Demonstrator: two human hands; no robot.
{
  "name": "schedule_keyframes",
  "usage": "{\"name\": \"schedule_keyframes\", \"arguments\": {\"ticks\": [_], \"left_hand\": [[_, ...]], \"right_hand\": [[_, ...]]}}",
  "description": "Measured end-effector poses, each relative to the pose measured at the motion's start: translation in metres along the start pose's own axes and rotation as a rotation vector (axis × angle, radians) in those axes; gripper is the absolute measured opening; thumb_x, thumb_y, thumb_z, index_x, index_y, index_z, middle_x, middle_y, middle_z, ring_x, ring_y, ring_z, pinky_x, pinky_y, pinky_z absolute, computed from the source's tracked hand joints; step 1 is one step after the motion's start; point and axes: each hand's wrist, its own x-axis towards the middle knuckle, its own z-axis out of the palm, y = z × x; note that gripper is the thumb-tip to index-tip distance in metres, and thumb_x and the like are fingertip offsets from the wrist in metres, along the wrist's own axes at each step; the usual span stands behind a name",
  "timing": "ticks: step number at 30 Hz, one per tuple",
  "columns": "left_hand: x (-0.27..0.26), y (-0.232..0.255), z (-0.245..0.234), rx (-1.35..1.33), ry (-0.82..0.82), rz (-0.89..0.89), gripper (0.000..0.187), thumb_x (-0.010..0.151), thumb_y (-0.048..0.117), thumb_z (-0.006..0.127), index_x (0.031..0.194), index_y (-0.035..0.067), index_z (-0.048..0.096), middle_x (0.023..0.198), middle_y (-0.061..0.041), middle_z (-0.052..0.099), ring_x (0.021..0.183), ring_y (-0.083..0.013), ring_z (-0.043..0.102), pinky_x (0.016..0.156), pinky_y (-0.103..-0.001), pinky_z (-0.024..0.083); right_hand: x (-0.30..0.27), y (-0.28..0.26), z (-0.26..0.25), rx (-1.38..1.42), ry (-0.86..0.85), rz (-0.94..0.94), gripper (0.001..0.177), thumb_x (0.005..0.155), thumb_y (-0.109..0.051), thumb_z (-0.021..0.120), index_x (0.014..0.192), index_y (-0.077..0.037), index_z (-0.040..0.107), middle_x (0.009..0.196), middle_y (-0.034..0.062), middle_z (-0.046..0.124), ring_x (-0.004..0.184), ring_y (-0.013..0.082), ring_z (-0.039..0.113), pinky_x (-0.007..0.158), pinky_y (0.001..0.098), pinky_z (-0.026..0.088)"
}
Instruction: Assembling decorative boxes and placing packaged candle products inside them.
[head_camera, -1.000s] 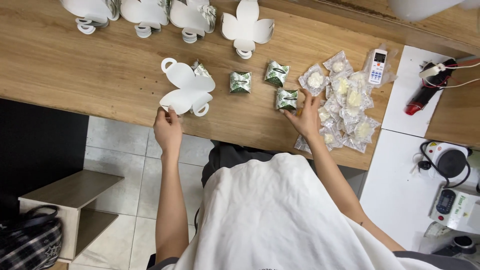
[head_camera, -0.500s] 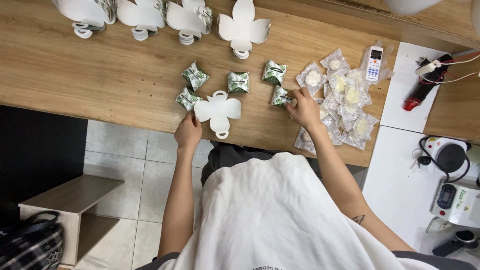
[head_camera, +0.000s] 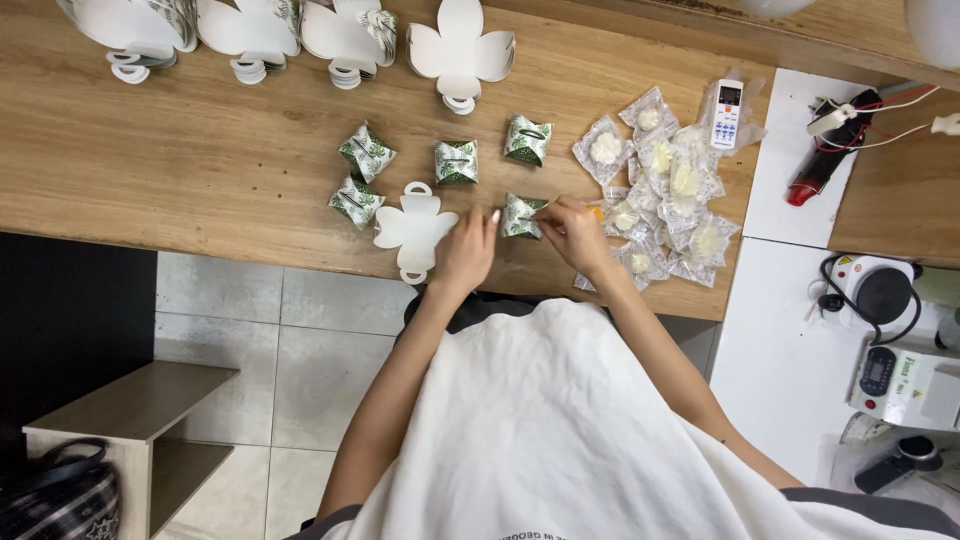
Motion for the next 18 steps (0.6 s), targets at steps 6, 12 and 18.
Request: {"name": "schedule_keyframes", "arguments": {"ticks": [6, 12, 18], "left_hand": [[0.019, -0.004, 0.065, -0.227, 0.028, 0.067, 0.030, 0.109, 0.031, 0.042, 0.114, 0.004, 0.055, 0.107, -0.023, 0.068, 0.094, -0.0451, 0.068, 0.076, -0.054, 0.054], [0.012, -0.019, 0.090, -0.116, -0.047, 0.072, 0.025, 0.106, 0.026, 0.047, 0.117, 0.005, 0.057, 0.111, -0.021, 0.070, 0.097, -0.0443, 0.068, 0.080, -0.055, 0.053], [0.004, -0.014, 0.081, -0.254, -0.051, 0.037, 0.023, 0.104, 0.024, 0.050, 0.114, 0.005, 0.057, 0.105, -0.022, 0.071, 0.095, -0.0455, 0.067, 0.077, -0.055, 0.052]], "right_hand": [[-0.011, -0.002, 0.004, 0.022, -0.033, -0.122, 0.014, 0.085, -0.002, 0.076, 0.099, -0.004, 0.077, 0.089, 0.0139, 0.067, 0.079, 0.0319, 0.070, 0.071, 0.0391, 0.058], [-0.020, 0.010, 0.012, 0.046, -0.056, -0.093, 0.013, 0.088, -0.003, 0.076, 0.100, -0.003, 0.076, 0.090, 0.0137, 0.067, 0.079, 0.0317, 0.070, 0.071, 0.0392, 0.058], [-0.022, 0.021, 0.015, 0.038, -0.081, -0.049, 0.013, 0.086, -0.005, 0.078, 0.099, -0.004, 0.077, 0.088, 0.0134, 0.068, 0.079, 0.0312, 0.071, 0.071, 0.0389, 0.057]]}}
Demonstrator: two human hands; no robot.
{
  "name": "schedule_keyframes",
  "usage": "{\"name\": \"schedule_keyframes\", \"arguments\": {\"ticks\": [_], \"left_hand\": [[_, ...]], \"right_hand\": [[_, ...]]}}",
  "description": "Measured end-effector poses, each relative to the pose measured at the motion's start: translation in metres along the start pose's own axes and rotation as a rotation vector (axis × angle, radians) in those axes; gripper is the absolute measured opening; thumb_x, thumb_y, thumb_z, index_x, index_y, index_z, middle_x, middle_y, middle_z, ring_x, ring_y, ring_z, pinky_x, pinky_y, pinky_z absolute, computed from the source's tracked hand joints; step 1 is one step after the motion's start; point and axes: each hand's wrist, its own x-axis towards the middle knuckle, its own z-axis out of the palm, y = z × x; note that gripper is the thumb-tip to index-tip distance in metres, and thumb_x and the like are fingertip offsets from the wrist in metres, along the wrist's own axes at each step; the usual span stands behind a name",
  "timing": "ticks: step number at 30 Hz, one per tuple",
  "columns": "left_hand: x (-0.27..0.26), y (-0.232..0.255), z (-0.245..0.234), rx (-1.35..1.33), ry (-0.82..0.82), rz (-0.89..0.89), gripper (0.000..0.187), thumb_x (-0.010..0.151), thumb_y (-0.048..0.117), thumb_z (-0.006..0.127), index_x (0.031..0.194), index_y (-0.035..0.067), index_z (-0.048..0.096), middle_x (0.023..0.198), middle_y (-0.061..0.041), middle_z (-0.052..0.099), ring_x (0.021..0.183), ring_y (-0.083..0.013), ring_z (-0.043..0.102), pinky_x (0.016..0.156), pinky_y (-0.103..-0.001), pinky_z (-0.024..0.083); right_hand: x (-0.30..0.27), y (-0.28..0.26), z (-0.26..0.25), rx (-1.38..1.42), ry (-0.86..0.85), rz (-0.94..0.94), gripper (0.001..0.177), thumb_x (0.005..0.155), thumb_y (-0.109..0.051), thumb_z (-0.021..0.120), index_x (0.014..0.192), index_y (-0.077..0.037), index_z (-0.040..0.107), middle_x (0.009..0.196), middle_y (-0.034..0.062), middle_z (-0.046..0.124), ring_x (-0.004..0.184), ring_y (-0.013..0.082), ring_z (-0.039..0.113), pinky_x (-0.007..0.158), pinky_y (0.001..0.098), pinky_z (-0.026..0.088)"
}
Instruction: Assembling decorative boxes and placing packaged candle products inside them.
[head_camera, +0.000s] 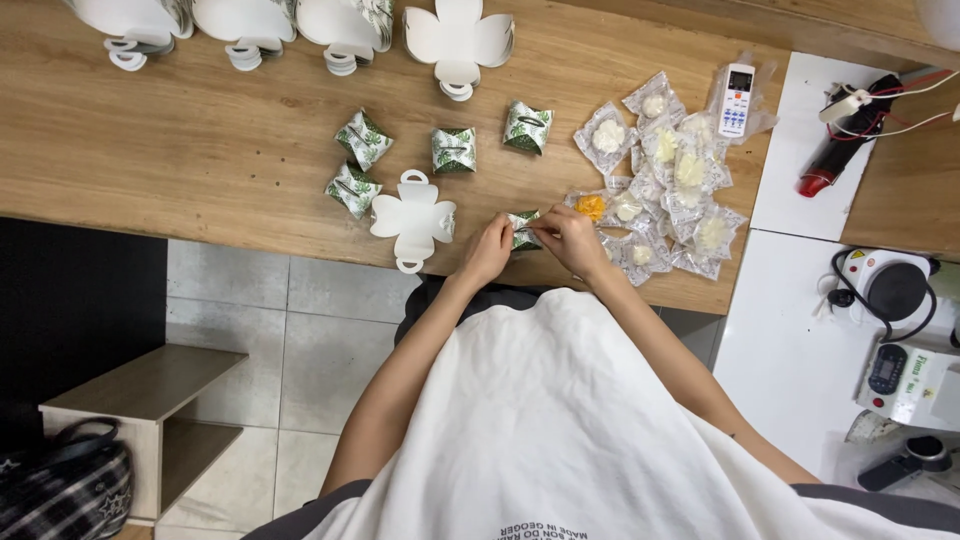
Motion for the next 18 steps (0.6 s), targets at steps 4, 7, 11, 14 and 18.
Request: {"name": "schedule_keyframes", "arguments": {"ticks": [4, 7, 11, 14, 18], "left_hand": [[-0.001, -0.006, 0.002, -0.018, -0.040, 0.021, 0.021, 0.104, 0.024, 0.051, 0.107, 0.005, 0.057, 0.101, -0.022, 0.072, 0.094, -0.0449, 0.068, 0.079, -0.054, 0.052], [-0.001, -0.014, 0.005, -0.014, -0.074, 0.000, 0.022, 0.106, 0.025, 0.049, 0.110, 0.003, 0.055, 0.105, -0.024, 0.070, 0.097, -0.0464, 0.066, 0.080, -0.055, 0.050], [-0.005, -0.059, 0.039, 0.050, -0.032, 0.252, 0.021, 0.102, 0.022, 0.049, 0.109, 0.003, 0.055, 0.109, -0.027, 0.067, 0.103, -0.0483, 0.064, 0.087, -0.055, 0.050], [-0.004, -0.057, 0.048, 0.079, -0.144, 0.051, 0.026, 0.101, 0.025, 0.049, 0.109, 0.002, 0.056, 0.109, -0.028, 0.067, 0.104, -0.0479, 0.063, 0.088, -0.057, 0.048], [0.000, -0.038, 0.036, 0.016, -0.140, -0.094, 0.032, 0.108, 0.032, 0.044, 0.112, 0.002, 0.056, 0.113, -0.026, 0.068, 0.105, -0.0476, 0.063, 0.088, -0.057, 0.048]], "right_hand": [[-0.002, 0.003, 0.001, 0.027, -0.010, -0.019, 0.013, 0.087, -0.006, 0.078, 0.100, -0.005, 0.078, 0.090, 0.0121, 0.070, 0.081, 0.0293, 0.073, 0.072, 0.0374, 0.059], [-0.003, 0.006, 0.007, -0.006, -0.009, -0.100, 0.015, 0.086, -0.005, 0.078, 0.101, -0.005, 0.077, 0.093, 0.0126, 0.070, 0.083, 0.0312, 0.072, 0.073, 0.0388, 0.058], [-0.005, -0.007, 0.019, -0.008, 0.009, -0.115, 0.020, 0.090, -0.007, 0.077, 0.108, -0.005, 0.068, 0.099, 0.0136, 0.067, 0.088, 0.0328, 0.070, 0.076, 0.0402, 0.057], [0.002, -0.034, 0.000, -0.058, 0.091, -0.068, 0.032, 0.089, -0.008, 0.077, 0.117, -0.006, 0.063, 0.102, 0.0165, 0.062, 0.092, 0.0349, 0.066, 0.077, 0.0420, 0.055], [-0.006, -0.029, -0.016, -0.171, 0.110, -0.075, 0.040, 0.081, -0.005, 0.076, 0.120, -0.008, 0.067, 0.103, 0.0186, 0.060, 0.093, 0.0363, 0.064, 0.077, 0.0440, 0.055]]}}
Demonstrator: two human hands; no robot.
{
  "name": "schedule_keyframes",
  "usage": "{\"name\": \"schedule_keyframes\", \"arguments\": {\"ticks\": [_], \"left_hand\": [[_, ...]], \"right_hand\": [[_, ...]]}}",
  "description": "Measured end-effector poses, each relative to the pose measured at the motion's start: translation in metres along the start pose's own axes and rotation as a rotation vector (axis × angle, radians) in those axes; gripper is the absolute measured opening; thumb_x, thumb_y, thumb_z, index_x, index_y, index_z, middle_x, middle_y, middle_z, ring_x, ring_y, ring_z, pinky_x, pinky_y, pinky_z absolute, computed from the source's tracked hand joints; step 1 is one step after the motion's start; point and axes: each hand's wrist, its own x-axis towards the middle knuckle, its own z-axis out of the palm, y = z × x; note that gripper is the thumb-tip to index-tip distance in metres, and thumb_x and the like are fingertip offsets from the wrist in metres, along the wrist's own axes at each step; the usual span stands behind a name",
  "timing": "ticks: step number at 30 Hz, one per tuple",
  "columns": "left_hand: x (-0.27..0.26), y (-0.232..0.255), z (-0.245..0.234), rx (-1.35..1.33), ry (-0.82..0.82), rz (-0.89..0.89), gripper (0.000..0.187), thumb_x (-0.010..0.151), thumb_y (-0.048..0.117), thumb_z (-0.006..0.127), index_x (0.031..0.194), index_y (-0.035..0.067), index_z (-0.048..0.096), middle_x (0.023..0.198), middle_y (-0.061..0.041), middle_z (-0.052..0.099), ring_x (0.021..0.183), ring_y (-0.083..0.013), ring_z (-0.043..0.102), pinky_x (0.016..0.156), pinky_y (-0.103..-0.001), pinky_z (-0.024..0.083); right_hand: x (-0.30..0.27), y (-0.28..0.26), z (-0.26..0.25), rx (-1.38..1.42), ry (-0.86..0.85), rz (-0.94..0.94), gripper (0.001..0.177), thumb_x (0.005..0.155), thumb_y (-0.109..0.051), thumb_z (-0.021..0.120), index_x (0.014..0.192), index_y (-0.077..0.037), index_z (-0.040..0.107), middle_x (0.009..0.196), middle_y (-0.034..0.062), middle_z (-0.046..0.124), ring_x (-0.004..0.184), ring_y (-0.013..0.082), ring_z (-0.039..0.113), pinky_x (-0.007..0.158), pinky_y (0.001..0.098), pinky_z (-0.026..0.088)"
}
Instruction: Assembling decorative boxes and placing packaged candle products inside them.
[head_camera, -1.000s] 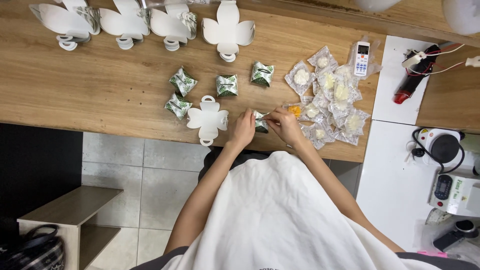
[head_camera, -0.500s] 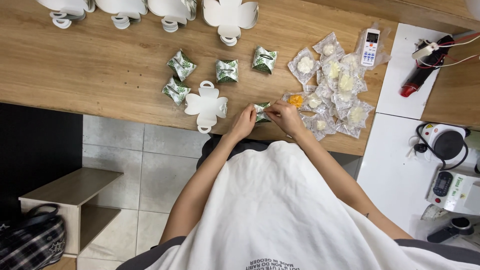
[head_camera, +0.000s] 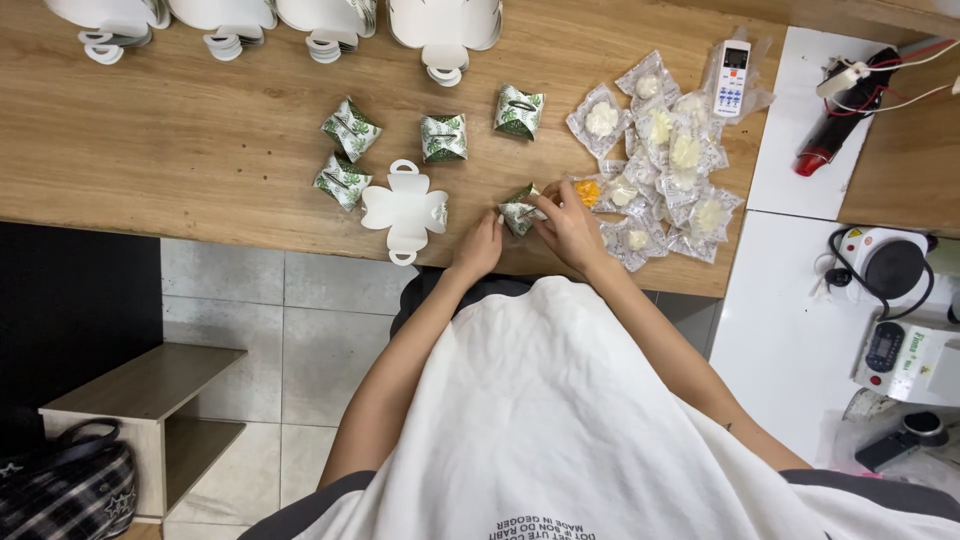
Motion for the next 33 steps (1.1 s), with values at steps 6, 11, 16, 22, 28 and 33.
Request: {"name": "schedule_keyframes", "arguments": {"ticks": [6, 11, 16, 22, 28, 33], "left_hand": [[0.004, 0.009, 0.009, -0.017, 0.004, 0.029, 0.032, 0.106, 0.032, 0.042, 0.112, 0.005, 0.057, 0.113, -0.025, 0.069, 0.105, -0.0465, 0.065, 0.088, -0.055, 0.050], [0.005, 0.038, 0.001, -0.025, 0.108, -0.022, 0.031, 0.106, 0.031, 0.040, 0.119, 0.005, 0.052, 0.118, -0.022, 0.067, 0.104, -0.0453, 0.064, 0.085, -0.056, 0.050], [0.007, 0.037, 0.008, 0.018, 0.203, 0.111, 0.025, 0.107, 0.024, 0.043, 0.114, 0.002, 0.054, 0.114, -0.023, 0.067, 0.107, -0.0444, 0.063, 0.088, -0.054, 0.049], [0.004, 0.034, 0.019, -0.012, 0.335, 0.174, 0.020, 0.104, 0.016, 0.049, 0.107, -0.001, 0.057, 0.108, -0.023, 0.066, 0.105, -0.0438, 0.063, 0.088, -0.051, 0.049], [-0.004, 0.035, 0.026, 0.092, 0.376, 0.264, 0.023, 0.105, 0.015, 0.050, 0.115, -0.006, 0.056, 0.107, -0.027, 0.065, 0.101, -0.0449, 0.062, 0.088, -0.051, 0.049], [0.002, 0.049, 0.010, 0.176, 0.346, 0.315, 0.018, 0.105, 0.014, 0.051, 0.107, -0.003, 0.056, 0.101, -0.026, 0.065, 0.101, -0.0449, 0.063, 0.089, -0.052, 0.050]], "right_hand": [[-0.007, 0.030, 0.011, -0.019, -0.105, -0.022, 0.019, 0.084, -0.005, 0.077, 0.101, -0.011, 0.074, 0.101, 0.0093, 0.066, 0.091, 0.0314, 0.068, 0.077, 0.0419, 0.057], [-0.001, 0.037, 0.017, 0.099, -0.094, 0.035, 0.013, 0.083, -0.005, 0.078, 0.096, -0.009, 0.078, 0.092, 0.0103, 0.067, 0.083, 0.0309, 0.069, 0.074, 0.0401, 0.057], [-0.007, 0.050, 0.023, 0.157, -0.104, 0.068, 0.012, 0.084, -0.004, 0.077, 0.095, -0.006, 0.077, 0.091, 0.0112, 0.067, 0.082, 0.0295, 0.071, 0.073, 0.0382, 0.059], [-0.010, 0.052, 0.014, 0.180, -0.101, -0.009, 0.010, 0.085, -0.006, 0.076, 0.095, -0.004, 0.074, 0.093, 0.0130, 0.067, 0.083, 0.0321, 0.070, 0.072, 0.0398, 0.058], [-0.021, 0.058, 0.022, 0.026, -0.187, -0.106, 0.008, 0.092, -0.011, 0.071, 0.096, -0.005, 0.070, 0.095, 0.0144, 0.066, 0.084, 0.0371, 0.069, 0.072, 0.0459, 0.056], [-0.007, 0.047, 0.014, 0.024, -0.195, -0.058, 0.020, 0.093, -0.014, 0.071, 0.109, -0.005, 0.062, 0.098, 0.0169, 0.064, 0.085, 0.0408, 0.067, 0.072, 0.0486, 0.055]]}}
